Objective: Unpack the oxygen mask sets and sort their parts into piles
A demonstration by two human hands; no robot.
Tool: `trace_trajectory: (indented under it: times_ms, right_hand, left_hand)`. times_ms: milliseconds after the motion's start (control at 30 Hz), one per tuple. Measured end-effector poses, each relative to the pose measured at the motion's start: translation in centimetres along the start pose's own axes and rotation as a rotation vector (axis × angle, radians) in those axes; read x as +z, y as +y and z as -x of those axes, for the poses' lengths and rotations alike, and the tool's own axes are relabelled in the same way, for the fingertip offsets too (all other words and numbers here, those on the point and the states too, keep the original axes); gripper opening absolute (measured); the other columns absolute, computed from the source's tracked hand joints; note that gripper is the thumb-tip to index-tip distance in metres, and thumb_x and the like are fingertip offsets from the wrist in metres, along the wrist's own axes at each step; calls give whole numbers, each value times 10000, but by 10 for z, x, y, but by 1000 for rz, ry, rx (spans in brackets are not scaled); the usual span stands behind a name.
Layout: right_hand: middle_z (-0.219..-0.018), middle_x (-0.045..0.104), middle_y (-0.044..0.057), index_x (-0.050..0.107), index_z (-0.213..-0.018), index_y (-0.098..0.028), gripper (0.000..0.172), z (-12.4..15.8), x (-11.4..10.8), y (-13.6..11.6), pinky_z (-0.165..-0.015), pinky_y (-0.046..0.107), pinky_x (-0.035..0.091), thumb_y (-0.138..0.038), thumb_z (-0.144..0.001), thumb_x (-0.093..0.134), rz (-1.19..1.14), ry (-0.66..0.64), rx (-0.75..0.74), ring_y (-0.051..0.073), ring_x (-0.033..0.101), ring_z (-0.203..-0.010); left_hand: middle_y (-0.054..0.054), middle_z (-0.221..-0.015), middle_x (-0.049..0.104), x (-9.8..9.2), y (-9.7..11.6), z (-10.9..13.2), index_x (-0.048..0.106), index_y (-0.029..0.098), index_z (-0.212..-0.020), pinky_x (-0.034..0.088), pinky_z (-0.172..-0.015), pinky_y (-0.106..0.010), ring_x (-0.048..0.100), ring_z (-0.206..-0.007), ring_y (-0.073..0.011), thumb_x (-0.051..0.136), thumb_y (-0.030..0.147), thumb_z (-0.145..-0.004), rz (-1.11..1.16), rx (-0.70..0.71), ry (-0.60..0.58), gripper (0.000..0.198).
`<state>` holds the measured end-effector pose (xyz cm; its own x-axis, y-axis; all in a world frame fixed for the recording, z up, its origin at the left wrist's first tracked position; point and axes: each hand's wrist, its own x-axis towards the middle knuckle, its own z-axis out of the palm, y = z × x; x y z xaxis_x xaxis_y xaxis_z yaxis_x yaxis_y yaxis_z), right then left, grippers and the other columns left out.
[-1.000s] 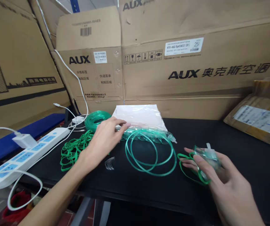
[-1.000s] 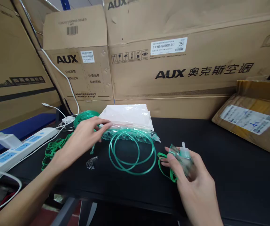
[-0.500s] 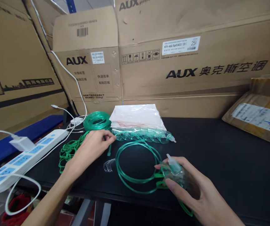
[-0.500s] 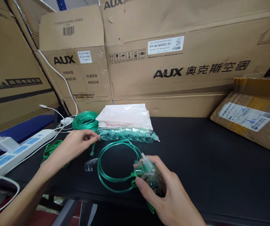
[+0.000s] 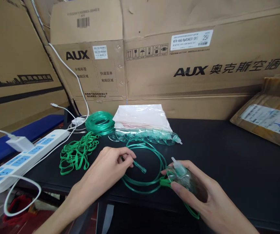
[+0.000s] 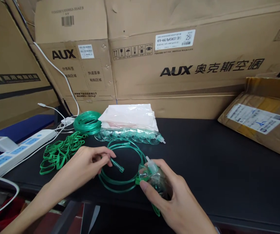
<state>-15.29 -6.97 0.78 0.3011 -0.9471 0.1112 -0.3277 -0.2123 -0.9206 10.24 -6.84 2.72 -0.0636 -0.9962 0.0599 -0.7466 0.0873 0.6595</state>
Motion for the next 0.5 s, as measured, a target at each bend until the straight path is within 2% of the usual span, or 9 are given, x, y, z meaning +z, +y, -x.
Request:
trace_trajectory:
  times_ms: [100, 167, 233, 300, 367, 433, 500]
  right_hand:
    - [-851, 745, 8, 670, -1045, -271, 310, 1, -4, 2, -699, 273, 572, -534, -882, 666, 76, 25, -15, 238, 718, -853]
    - [-860, 755, 9, 651, -1045, -267, 323, 2, -10, 6, -647, 260, 559, -547, -885, 658, 160, 37, -21, 219, 708, -775]
    - [-818, 753, 0, 638, -1044, -271, 351, 4, -19, 11, -598, 250, 551, -576, -872, 658, 244, 77, -4, 208, 699, -709]
    - [-806, 759, -2, 635, -1040, -279, 393, 7, -28, 16, -565, 250, 555, -618, -843, 663, 303, 150, 25, 217, 711, -690]
    - [-844, 776, 3, 640, -1034, -289, 428, 8, -35, 20, -547, 256, 560, -655, -813, 668, 345, 214, 37, 238, 733, -714]
    - [-888, 786, 5, 643, -1028, -301, 434, 8, -39, 22, -552, 264, 567, -670, -801, 666, 374, 257, 29, 255, 749, -749]
    - [-895, 787, 3, 649, -1019, -311, 425, 7, -41, 21, -576, 270, 578, -668, -790, 675, 363, 300, 14, 265, 756, -771]
  left_hand:
    - [20, -884, 746, 0, -7, 14, 723, 347, -1218, 516, -699, -285, 679, -736, -189, 576, 345, -919, -152, 107, -55, 333]
    - [-8, -1100, 729, 2, -12, 22, 616, 365, -1383, 533, -809, -302, 692, -927, -218, 669, 408, -892, -197, 211, -107, 495]
    - [-22, -1246, 675, 8, -13, 26, 551, 379, -1442, 520, -908, -311, 664, -1082, -226, 699, 420, -902, -210, 303, -157, 561]
    - [-13, -1222, 665, 17, -9, 23, 573, 393, -1410, 508, -938, -304, 654, -1097, -202, 667, 418, -948, -203, 373, -172, 472]
    - [-8, -1122, 671, 28, 0, 17, 645, 372, -1322, 509, -901, -292, 653, -1043, -183, 646, 429, -967, -190, 425, -137, 360]
    - [-14, -1023, 654, 39, 13, 10, 735, 318, -1157, 508, -814, -290, 643, -963, -177, 642, 443, -964, -193, 448, -74, 248]
    - [-19, -978, 631, 49, 24, 5, 772, 268, -991, 495, -743, -296, 632, -895, -171, 635, 443, -967, -202, 443, -39, 223]
